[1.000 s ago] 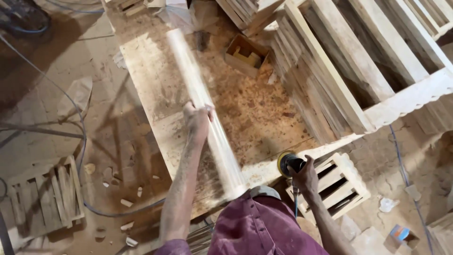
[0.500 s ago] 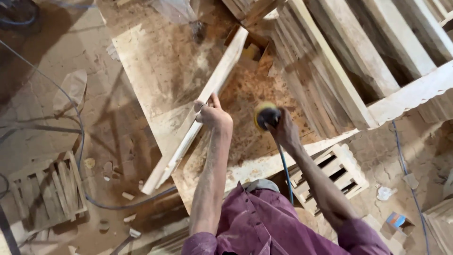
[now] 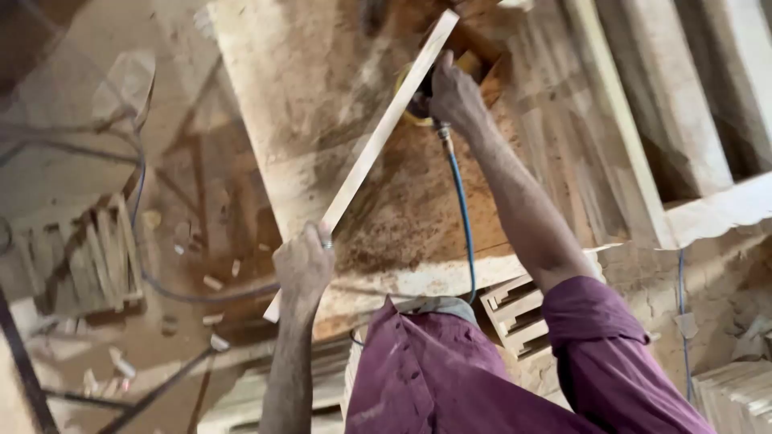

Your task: The person sands different sides of wooden slats and crates using a power sander. The person first replaces the sanding disk on the tool before sanding the interior and exterior of the crates and then sanding individual slats.

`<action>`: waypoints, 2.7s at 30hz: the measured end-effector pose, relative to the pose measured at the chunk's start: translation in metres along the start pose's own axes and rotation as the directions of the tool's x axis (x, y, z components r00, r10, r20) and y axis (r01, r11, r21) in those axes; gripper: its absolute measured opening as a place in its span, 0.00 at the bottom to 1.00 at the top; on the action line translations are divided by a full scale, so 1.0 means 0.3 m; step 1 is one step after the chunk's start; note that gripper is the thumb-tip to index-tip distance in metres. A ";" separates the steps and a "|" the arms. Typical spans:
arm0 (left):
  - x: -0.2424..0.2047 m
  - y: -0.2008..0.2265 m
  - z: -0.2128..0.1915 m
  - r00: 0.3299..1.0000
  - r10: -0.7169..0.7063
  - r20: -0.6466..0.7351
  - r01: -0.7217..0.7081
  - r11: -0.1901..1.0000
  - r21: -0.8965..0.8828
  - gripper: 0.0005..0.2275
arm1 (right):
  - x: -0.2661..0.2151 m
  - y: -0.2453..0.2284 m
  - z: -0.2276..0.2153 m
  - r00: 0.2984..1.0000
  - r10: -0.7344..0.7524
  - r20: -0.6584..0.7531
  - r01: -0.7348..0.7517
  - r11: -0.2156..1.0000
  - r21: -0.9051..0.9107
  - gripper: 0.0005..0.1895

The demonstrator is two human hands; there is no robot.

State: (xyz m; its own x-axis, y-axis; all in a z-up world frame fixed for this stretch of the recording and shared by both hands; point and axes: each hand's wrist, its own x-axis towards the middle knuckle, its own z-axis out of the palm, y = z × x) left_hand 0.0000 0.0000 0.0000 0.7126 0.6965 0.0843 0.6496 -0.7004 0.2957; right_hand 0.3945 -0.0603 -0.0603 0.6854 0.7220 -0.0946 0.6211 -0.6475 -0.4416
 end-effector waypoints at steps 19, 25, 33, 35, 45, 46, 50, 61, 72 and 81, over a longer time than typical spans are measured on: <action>0.152 -0.064 0.012 0.992 0.115 -0.059 -0.127 0.952 -0.277 0.18 | -0.731 -0.569 0.366 0.947 -0.249 0.205 0.214 0.960 0.178 0.28; 0.177 -0.118 -0.029 0.993 0.025 0.112 0.003 0.970 -0.242 0.18 | -0.705 -0.454 0.474 0.916 -0.400 0.009 0.379 0.875 0.299 0.24; 0.122 -0.141 -0.095 0.994 0.081 0.074 -0.069 0.987 -0.148 0.18 | -0.204 -0.079 0.165 0.994 0.098 0.053 -0.110 0.815 0.570 0.33; 0.121 -0.125 -0.119 0.986 0.019 0.168 0.003 0.992 -0.126 0.19 | -0.171 0.019 0.165 0.993 0.033 -0.109 0.036 0.818 0.575 0.35; 0.053 -0.024 -0.195 0.952 -0.062 0.299 0.074 0.997 -0.026 0.20 | 0.046 0.157 0.518 0.995 0.050 -0.081 -0.040 0.992 0.123 0.45; 0.042 -0.017 -0.193 0.954 -0.062 0.292 0.072 0.997 -0.025 0.20 | 0.091 0.151 0.509 0.993 0.111 -0.027 -0.108 0.989 0.101 0.45; 0.063 -0.013 -0.175 0.977 -0.015 0.213 0.028 0.998 -0.057 0.21 | 0.009 0.099 0.508 0.994 0.112 0.012 -0.113 0.993 0.032 0.43; 0.227 -0.129 -0.189 0.978 -0.031 0.208 0.022 0.999 0.042 0.22 | -0.708 -0.448 0.846 0.938 -0.326 0.115 0.311 0.942 0.130 0.27; 0.183 -0.217 -0.262 0.965 -0.023 0.262 0.015 0.999 0.033 0.20 | -0.174 -0.016 0.480 0.997 -0.012 -0.078 0.050 0.859 0.509 0.34; 0.136 -0.246 -0.286 0.937 -0.177 0.301 0.132 0.978 0.164 0.20 | -0.150 0.241 0.724 0.995 0.087 -0.043 -0.074 0.965 0.251 0.51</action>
State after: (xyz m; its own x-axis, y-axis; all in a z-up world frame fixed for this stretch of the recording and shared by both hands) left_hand -0.0416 0.0936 0.0633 0.6327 0.7296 -0.2596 0.7724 -0.6185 0.1443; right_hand 0.3260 -0.0867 -0.2819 0.7529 0.6513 -0.0940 0.4533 -0.6169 -0.6434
